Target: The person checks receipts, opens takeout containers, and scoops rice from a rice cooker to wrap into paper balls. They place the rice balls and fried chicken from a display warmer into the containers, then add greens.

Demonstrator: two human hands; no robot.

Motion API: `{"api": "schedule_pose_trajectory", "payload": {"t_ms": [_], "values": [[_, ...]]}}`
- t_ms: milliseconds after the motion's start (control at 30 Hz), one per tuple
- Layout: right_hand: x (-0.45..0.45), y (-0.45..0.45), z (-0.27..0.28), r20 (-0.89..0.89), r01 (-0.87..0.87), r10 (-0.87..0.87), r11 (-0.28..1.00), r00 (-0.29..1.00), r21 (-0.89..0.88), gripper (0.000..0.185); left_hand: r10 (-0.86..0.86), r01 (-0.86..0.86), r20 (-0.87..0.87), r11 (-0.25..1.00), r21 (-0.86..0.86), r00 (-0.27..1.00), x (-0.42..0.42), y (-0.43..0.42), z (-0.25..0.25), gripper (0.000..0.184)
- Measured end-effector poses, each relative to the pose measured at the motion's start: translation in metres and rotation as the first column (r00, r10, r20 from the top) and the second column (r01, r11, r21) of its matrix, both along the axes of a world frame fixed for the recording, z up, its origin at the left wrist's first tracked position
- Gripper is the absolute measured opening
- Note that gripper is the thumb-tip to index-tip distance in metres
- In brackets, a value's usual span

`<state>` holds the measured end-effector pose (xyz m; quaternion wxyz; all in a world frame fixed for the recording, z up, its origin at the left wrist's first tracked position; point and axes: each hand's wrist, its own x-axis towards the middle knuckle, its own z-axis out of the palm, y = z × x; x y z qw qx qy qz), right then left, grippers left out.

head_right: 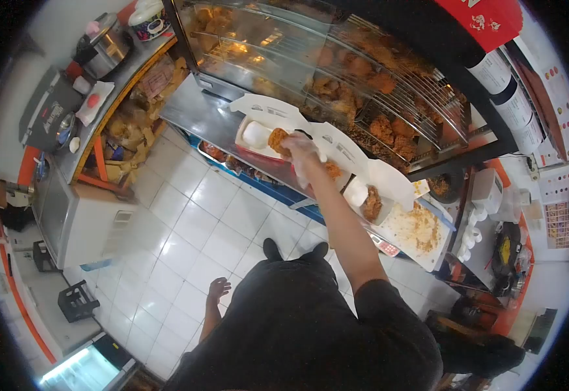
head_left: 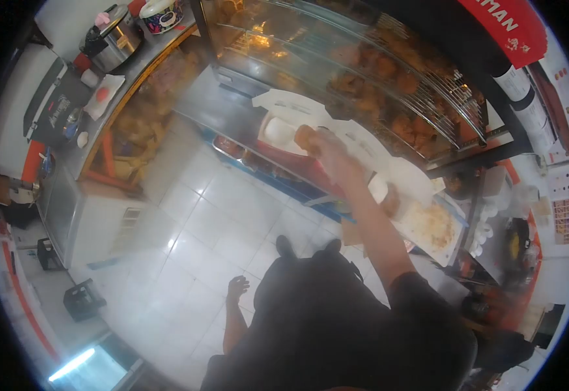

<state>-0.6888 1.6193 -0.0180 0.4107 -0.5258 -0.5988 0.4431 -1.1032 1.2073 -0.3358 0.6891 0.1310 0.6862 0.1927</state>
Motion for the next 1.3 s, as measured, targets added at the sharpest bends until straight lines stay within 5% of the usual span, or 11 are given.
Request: {"api": "schedule_pose_trajectory", "payload": {"t_ms": [100, 200, 267, 400, 500, 633, 700, 933, 1067, 1167, 1300], "values": [[-0.048, 0.051, -0.032, 0.304, 0.417, -0.344, 0.882, 0.888, -0.221, 0.037, 0.091, -0.088, -0.018, 0.992, 0.092, 0.996, -0.009, 0.008, 0.014, 0.038], [-0.054, 0.057, -0.055, 0.594, 0.242, -0.201, 0.970, 0.779, 0.012, 0.038, 0.071, -0.066, -0.053, 0.994, 0.090, 0.996, -0.013, 0.018, 0.016, 0.040], [-0.053, 0.038, -0.027, 0.595, 0.284, -0.236, 0.959, 0.768, 0.014, 0.037, -0.199, 0.383, -0.382, 0.775, 0.503, 0.903, -0.022, 0.035, -0.016, 0.040], [0.001, -0.035, -0.025, 0.602, 0.376, -0.356, 0.921, 0.714, 0.099, 0.034, -0.132, 0.503, -0.537, 0.586, 0.636, 0.833, 0.096, 0.217, 0.165, 0.032], [0.088, -0.097, -0.072, 0.942, 0.241, -0.169, 0.966, 0.291, 0.099, 0.035, -0.200, 0.546, -0.508, 0.318, 0.775, 0.838, 0.192, 0.333, 0.254, 0.024], [0.112, -0.132, -0.039, 0.973, 0.314, -0.199, 0.937, 0.116, 0.155, 0.032, 0.180, 0.807, -0.809, -0.340, 0.483, 0.560, 0.301, 0.447, 0.257, 0.028], [0.116, -0.126, -0.066, 0.971, 0.365, -0.119, 0.930, 0.206, 0.037, 0.034, 0.015, 0.956, -0.957, -0.054, 0.288, 0.289, 0.340, 0.471, 0.261, 0.037], [0.157, -0.119, -0.052, 0.613, 0.647, -0.583, 0.748, 0.534, 0.149, 0.033, -0.123, 0.994, -0.990, -0.084, 0.074, 0.063, 0.361, 0.486, 0.261, 0.044], [0.199, -0.163, 0.120, -0.050, 0.805, -0.838, 0.503, 0.543, 0.314, 0.015, -0.177, 0.759, -0.872, -0.434, 0.485, 0.456, 0.370, 0.488, 0.288, 0.039], [0.227, -0.168, 0.172, -0.600, 0.901, -0.701, 0.428, 0.385, 0.078, 0.014, -0.460, 0.515, -0.650, -0.396, 0.760, 0.605, 0.408, 0.409, 0.464, 0.043], [0.209, -0.165, 0.186, -0.709, 0.975, -0.670, 0.177, 0.217, 0.131, 0.037, -0.608, 0.270, -0.579, -0.527, 0.806, 0.543, 0.439, 0.312, 0.541, 0.059]]}}
